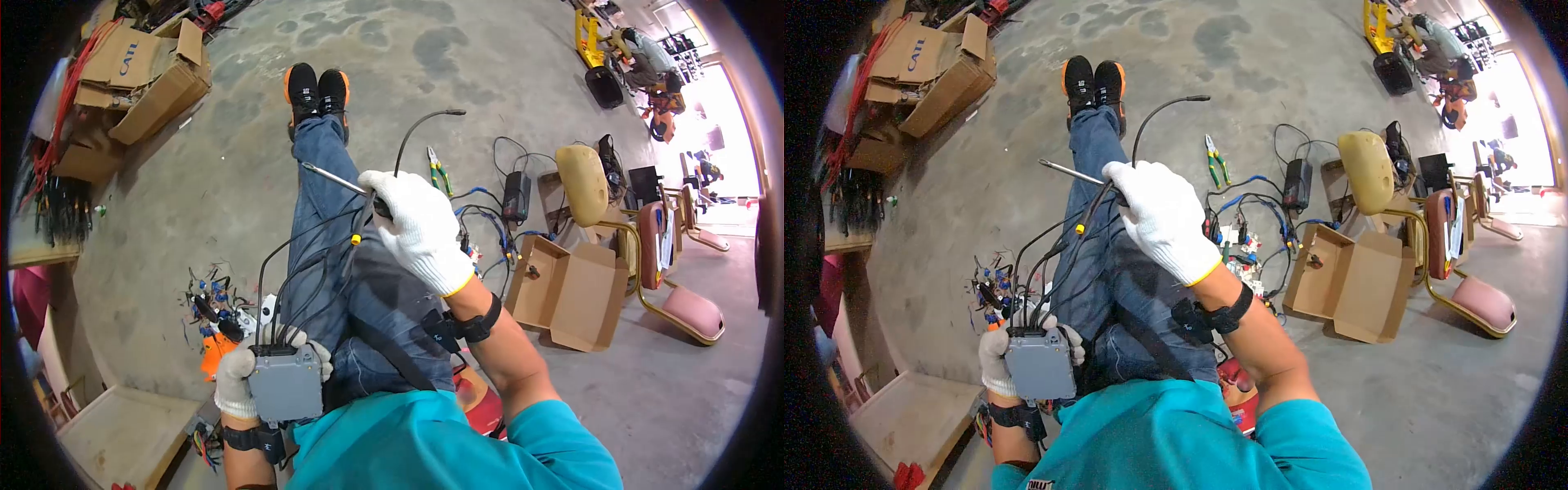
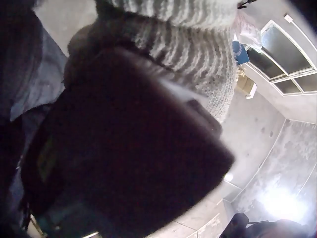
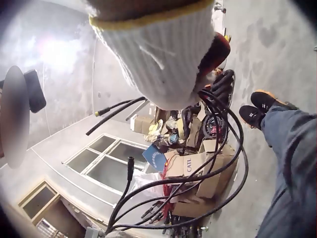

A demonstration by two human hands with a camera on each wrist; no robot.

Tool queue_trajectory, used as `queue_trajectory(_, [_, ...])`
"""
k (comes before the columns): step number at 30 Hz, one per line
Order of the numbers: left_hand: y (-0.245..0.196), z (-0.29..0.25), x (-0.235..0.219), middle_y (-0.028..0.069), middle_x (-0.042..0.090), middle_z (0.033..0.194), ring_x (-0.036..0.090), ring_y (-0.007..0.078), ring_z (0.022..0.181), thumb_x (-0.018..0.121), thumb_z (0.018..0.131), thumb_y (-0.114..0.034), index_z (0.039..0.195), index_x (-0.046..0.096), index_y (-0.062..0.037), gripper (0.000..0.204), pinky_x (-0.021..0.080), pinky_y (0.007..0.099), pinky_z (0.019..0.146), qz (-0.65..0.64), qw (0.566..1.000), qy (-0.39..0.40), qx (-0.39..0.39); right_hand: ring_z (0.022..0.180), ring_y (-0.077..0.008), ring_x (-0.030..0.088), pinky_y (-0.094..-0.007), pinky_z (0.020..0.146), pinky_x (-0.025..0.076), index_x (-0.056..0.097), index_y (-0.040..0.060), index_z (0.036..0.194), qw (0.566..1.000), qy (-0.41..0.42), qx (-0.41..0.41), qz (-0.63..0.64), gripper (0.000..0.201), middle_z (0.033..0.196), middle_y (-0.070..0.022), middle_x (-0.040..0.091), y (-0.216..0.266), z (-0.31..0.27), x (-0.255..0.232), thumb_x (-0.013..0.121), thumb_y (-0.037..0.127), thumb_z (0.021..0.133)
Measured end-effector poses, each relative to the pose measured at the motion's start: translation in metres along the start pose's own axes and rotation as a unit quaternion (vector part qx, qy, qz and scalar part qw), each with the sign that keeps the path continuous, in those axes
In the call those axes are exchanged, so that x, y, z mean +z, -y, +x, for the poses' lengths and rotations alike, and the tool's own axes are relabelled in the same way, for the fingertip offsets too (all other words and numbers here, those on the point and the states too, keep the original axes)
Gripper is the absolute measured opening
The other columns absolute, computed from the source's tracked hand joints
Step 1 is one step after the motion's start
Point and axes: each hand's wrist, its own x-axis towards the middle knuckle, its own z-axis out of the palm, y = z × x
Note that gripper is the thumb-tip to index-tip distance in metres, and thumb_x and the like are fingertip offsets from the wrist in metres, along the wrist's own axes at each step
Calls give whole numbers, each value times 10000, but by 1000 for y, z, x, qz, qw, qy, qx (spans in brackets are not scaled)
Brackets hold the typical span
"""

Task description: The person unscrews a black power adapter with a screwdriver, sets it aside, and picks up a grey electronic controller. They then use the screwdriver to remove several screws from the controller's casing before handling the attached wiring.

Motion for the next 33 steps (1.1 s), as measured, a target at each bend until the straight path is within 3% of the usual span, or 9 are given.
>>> queue_trajectory(2, [1,0,-1,408,591,1261,631,536,1135,852,682,-403,1258,666,24,741,512,601,1024,-3,1000,5,-5,884,-307,640,-429,760,529,621,141,1168,1000,6,2,-11,445,881,-99,619,-1,-1,0,736,52,747])
queue_trajectory(10, [1,0,-6,411,588,1269,623,548,1150,823,681,-408,1260,664,30,743,496,615,1046,5,1000,28,-7,873,-318,642,-436,751,530,637,135,1173,1000,0,-5,-9,445,879,-106,622,3,-1,-3,740,51,748])
queue_trajectory(12, [2,-2,-2,418,590,1256,625,553,1145,827,671,-394,1263,659,37,751,503,615,1037,-7,1000,-7,-3,879,-317,648,-430,760,533,640,134,1181,1000,-2,7,14,447,893,-106,640,4,-1,-3,733,48,752])
queue_trajectory(22, [2,-2,-8,458,551,1269,603,590,1151,816,653,-318,1264,628,83,754,483,661,1036,-31,999,11,-2,852,-329,696,-389,771,560,662,82,1149,981,12,70,178,314,919,-143,687,6,-7,2,676,48,837])
queue_trajectory(28, [2,-6,0,467,542,1272,592,602,1156,807,641,-288,1269,615,89,758,481,672,1033,-37,999,-20,-3,857,-269,732,-352,782,576,666,46,1148,972,14,92,216,296,972,-140,726,6,-7,2,672,27,853])
queue_trajectory(33, [2,-4,-7,455,550,1278,603,583,1154,805,643,-283,1290,599,79,770,498,643,1024,-37,999,16,-15,883,-219,747,-326,800,585,668,42,1161,959,16,113,261,307,995,-127,751,7,-8,2,681,3,857])
